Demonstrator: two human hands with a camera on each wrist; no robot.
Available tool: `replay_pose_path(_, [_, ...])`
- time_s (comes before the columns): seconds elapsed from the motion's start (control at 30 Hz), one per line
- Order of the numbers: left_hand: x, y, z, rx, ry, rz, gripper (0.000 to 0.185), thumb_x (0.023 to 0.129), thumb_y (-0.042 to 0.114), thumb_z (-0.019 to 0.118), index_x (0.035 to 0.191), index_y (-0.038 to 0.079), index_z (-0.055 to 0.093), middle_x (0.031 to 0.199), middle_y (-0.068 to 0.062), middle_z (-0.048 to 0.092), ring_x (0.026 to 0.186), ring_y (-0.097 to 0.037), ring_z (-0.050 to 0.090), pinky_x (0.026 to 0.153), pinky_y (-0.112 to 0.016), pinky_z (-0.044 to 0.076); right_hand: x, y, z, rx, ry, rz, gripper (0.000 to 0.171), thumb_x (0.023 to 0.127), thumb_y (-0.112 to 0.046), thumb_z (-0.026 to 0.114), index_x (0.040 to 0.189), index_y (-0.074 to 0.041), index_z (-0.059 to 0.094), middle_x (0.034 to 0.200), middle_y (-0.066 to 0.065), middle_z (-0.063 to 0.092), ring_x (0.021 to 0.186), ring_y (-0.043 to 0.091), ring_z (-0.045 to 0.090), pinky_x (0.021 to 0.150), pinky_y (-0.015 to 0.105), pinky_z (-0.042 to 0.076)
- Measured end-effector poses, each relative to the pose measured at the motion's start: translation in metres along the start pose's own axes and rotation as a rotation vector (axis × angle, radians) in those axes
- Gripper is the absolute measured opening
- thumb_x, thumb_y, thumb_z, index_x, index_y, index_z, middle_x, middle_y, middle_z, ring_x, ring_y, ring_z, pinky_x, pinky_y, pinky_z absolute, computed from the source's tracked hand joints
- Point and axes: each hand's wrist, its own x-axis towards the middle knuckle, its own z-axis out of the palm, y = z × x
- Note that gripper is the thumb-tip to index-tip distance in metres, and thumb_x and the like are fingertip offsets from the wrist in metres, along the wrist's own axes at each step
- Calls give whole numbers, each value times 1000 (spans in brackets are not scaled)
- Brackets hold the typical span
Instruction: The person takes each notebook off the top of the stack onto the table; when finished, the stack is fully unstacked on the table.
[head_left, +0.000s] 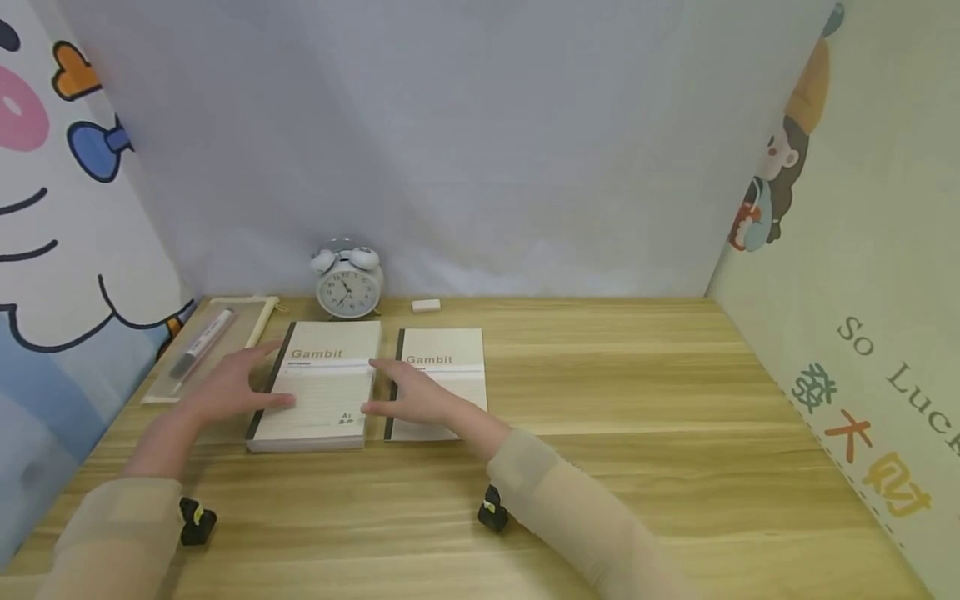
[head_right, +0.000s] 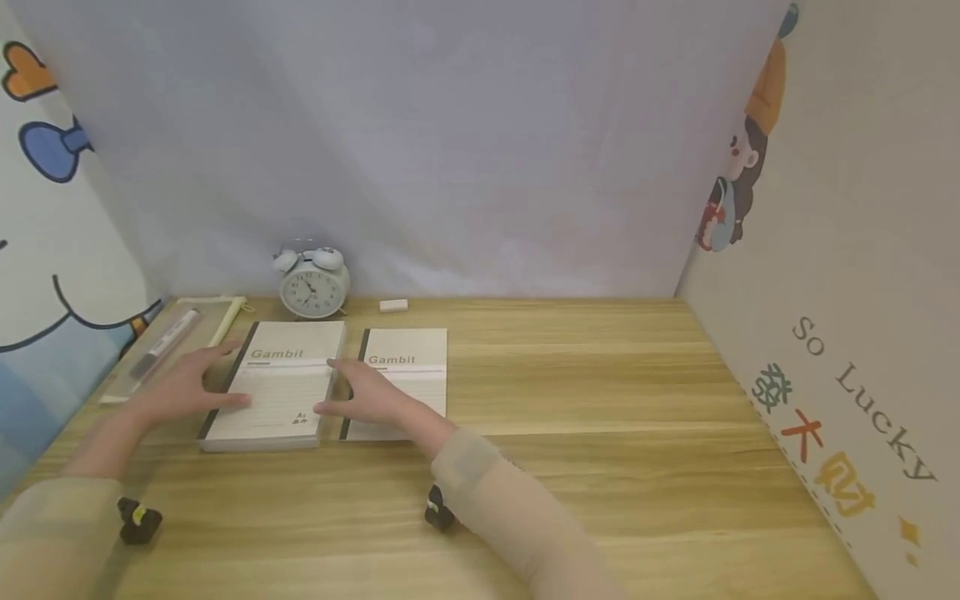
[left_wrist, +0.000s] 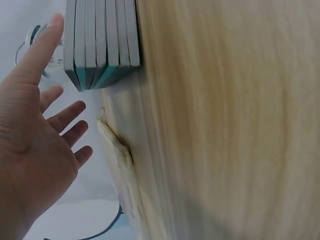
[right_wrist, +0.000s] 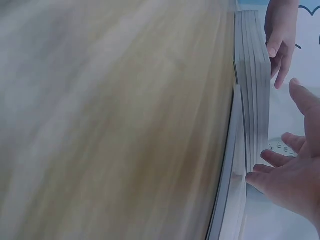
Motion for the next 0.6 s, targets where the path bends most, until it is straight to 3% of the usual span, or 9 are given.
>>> replay_pose_path(0.23, [-1, -7, 4, -36, -65, -46, 107, 75, 53, 73, 144, -11, 23, 141, -38, 30, 126, -54, 31, 99, -64, 31, 10, -7, 11, -20, -9, 11, 77, 90, -45, 60, 150, -13, 25, 153, 14, 26, 141, 24, 25, 114, 33, 24])
replay_pose_path(0.6, [3, -11, 7, -65, -77, -66, 110, 74, 56, 72, 145, -11, 21, 140, -37, 32, 128, -53, 29, 100, -64, 29, 10, -8, 17, 32, -9, 95, 80, 86, -48, 64, 150, -17, 26, 157, 12, 14, 143, 25, 19, 114, 37, 23])
